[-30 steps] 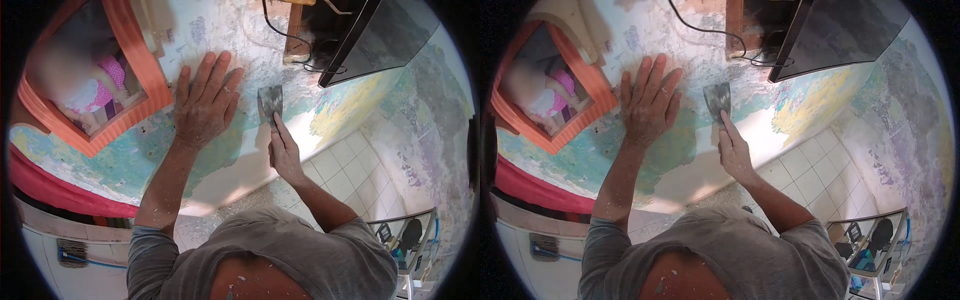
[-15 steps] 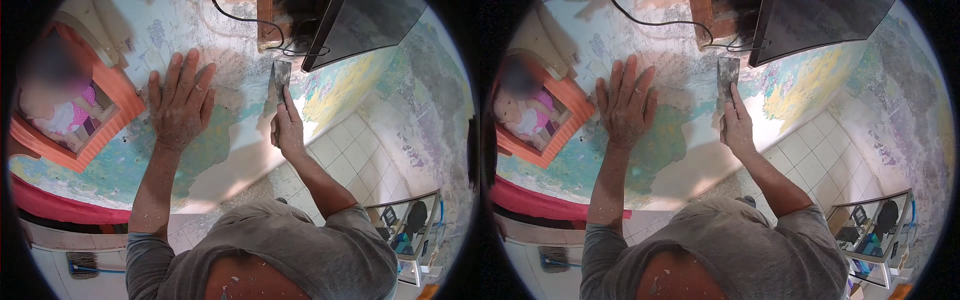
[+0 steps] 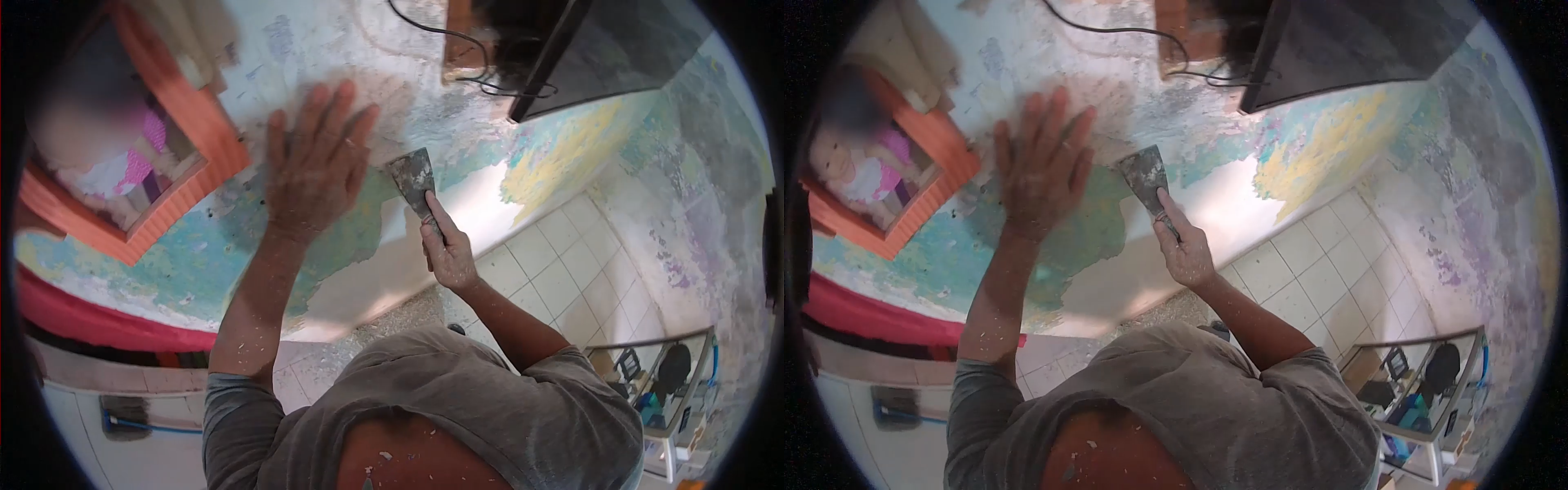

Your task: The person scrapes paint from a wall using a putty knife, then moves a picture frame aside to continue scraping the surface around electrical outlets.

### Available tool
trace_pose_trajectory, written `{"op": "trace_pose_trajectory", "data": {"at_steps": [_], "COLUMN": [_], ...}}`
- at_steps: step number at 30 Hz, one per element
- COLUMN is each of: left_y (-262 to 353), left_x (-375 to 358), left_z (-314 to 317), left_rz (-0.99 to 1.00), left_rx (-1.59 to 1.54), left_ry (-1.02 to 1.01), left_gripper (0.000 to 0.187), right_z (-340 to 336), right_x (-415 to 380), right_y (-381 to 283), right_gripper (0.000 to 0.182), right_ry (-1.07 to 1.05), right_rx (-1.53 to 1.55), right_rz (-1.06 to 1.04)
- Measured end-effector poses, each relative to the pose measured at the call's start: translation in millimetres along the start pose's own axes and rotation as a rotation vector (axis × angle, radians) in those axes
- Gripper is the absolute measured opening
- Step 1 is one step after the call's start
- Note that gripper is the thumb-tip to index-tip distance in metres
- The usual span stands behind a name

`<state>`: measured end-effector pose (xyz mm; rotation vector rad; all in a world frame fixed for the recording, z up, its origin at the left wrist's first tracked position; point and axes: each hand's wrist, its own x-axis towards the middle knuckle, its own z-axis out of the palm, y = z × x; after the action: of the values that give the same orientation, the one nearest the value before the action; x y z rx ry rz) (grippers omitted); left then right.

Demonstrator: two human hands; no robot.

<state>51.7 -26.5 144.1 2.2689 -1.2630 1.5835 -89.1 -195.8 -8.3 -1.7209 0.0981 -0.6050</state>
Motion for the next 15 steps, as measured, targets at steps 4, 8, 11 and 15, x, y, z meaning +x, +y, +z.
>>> {"op": "trace_pose_trajectory", "data": {"at_steps": [4, 8, 11, 15], "left_y": [12.3, 33.8, 67.2, 74.3], "left_x": [-37.8, -64.6, -74.5, -35.2], "left_z": [4.6, -16.0, -21.3, -6.4], "left_rz": [0.0, -0.055, -0.606, -1.008], "left_rx": [-0.158, -0.547, -1.159, -1.572], "left_ry": [-0.095, 0.026, -0.265, -0.488], "left_gripper": [0.046, 0.039, 0.033, 0.045], "right_z": [13.8, 7.3, 4.6, 19.2], "right_x": [18.4, 9.4, 8.1, 26.9], "right_y": [-32.6, -48.9, -63.8, -73.9], "right_gripper": [0.058, 0.058, 0.058, 0.059], "right_ry": [-0.115, -0.147, -0.184, -0.195], "right_rx": [-0.089, 0.016, 0.054, -0.055], "right_rz": [0.01, 0.151, 0.089, -0.179]}}
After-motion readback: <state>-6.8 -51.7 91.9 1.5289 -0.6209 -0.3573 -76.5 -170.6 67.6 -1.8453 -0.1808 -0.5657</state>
